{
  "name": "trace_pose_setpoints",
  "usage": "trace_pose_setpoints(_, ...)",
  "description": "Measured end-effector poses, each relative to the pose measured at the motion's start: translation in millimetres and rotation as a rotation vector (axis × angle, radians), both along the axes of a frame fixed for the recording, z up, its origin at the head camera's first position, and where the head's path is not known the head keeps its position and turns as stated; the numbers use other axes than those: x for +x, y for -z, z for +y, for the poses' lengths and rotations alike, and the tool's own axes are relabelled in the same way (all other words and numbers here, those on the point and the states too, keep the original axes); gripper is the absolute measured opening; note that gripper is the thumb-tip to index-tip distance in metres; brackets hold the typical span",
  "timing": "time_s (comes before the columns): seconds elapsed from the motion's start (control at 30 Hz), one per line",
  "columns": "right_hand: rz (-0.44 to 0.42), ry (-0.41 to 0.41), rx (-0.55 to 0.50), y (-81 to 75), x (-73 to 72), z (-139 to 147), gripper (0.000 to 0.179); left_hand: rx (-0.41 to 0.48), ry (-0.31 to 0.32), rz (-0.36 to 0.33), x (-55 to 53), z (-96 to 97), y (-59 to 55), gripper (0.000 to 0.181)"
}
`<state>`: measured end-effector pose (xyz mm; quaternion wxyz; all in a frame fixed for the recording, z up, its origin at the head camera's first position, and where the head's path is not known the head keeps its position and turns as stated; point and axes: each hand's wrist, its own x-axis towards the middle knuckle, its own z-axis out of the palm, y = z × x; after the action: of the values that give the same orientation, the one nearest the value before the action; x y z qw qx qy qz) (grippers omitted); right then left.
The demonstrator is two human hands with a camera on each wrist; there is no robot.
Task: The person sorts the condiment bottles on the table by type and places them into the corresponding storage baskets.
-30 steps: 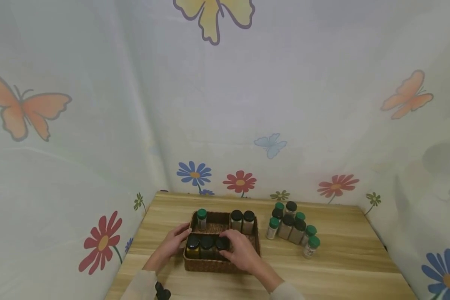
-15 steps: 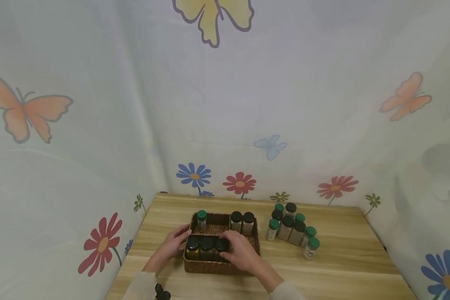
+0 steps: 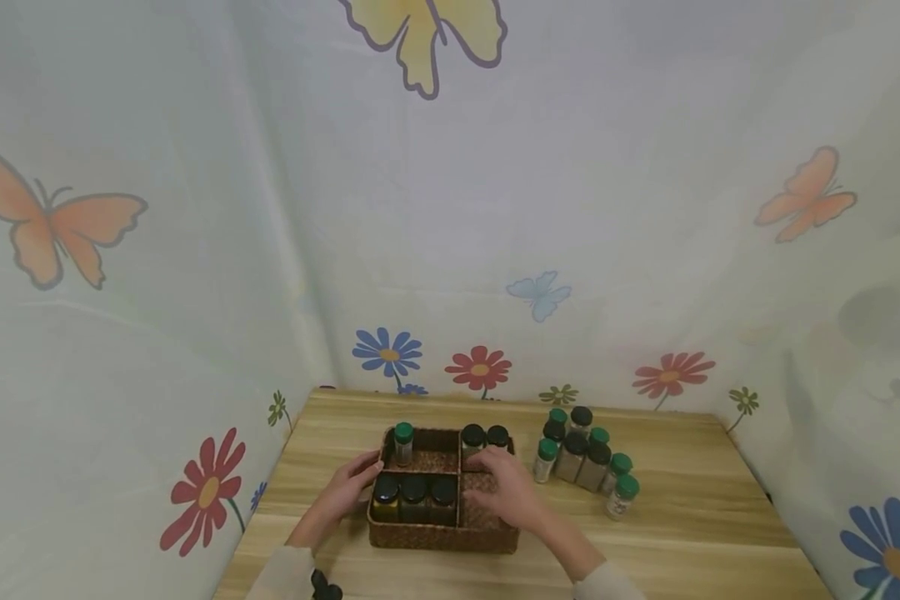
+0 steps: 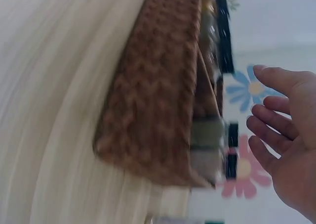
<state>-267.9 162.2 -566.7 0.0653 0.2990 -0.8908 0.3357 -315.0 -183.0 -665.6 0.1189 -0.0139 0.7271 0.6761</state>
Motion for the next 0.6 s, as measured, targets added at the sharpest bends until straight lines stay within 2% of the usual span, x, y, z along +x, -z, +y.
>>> trace_pose_setpoints(0.13,0.046,0.074,0.004,-7.0,3.8,34.1,0.035,-0.001,-0.007,-0.004,0.8,0.1,-0.4,0.059)
trace_pose_setpoints(0.3,0.01,0.173,0.018,-18.8,8.7,82.2,0.031,-0.014,0.003,0.004,1.0,-1.7,-2.9,0.058)
trace_pose_setpoints(0.37,0.023,0.211,0.035,-21.5,10.0,101.3,0.03,-0.019,0.006,0.004,0.8,-2.8,-3.0,0.059)
trace_pose_setpoints(0.5,0.117,0.274,0.052,-17.9,13.5,139.0,0.026,-0.024,0.02,-0.002,0.2,-3.7,-1.7,0.063)
trace_pose_setpoints(0.6,0.148,0.297,0.027,-13.1,17.9,165.5,0.026,-0.02,0.02,-0.009,0.5,-2.4,-0.9,0.063)
